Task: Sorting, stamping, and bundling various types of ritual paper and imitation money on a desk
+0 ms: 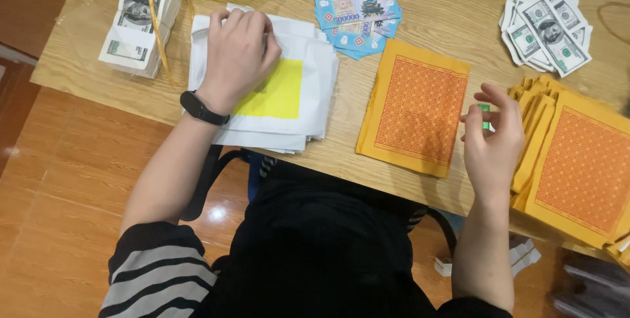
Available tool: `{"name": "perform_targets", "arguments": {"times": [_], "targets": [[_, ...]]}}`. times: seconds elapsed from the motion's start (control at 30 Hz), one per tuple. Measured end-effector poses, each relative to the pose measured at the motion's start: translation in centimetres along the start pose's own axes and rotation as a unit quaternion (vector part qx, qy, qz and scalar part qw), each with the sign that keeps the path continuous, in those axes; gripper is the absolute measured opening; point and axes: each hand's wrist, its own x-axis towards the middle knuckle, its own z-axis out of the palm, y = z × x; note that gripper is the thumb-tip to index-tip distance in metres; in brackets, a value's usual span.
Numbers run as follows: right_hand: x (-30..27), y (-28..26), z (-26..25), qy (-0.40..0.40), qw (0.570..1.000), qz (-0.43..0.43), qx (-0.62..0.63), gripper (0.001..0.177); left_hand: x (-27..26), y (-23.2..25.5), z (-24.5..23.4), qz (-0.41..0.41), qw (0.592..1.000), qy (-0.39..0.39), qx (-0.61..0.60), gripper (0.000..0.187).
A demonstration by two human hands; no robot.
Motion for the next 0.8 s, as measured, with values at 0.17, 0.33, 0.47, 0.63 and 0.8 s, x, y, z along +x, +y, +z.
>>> {"name": "perform_targets", "arguments": {"times": [0.17,0.33,0.47,0.63,0.8], "targets": [[-0.2,0.5,-0.2,-0.002,1.000,-0.001,-0.002,0.023,-0.4,-0.1,0.5,0.018,1.000,0.001,-0.003,0.011],[-0.2,0.2,-0.2,-0.009,1.000,-0.027,-0.012,0.022,-0.6,-0.4,0.7,0.033,0.999,-0.019,-0.004,0.015],[-0.3,0.2,-0.3,-0.010,0.999,-0.026,-0.024,0.020,-0.1,-0.5,-0.8,0.047,0.994,-0.074,-0.066,0.015],[-0.4,0.4,-0.3,-0.024,0.999,-0.036,-0.030,0.021,-0.8,-0.8,-1.5,0.081,0.985,-0.137,-0.061,0.017],[-0.4,0.5,0.1,-0.026,0.999,-0.046,-0.013,0.022,-1.8,-0.7,-0.3,0.135,0.989,-0.063,0.028,0.016]]}}
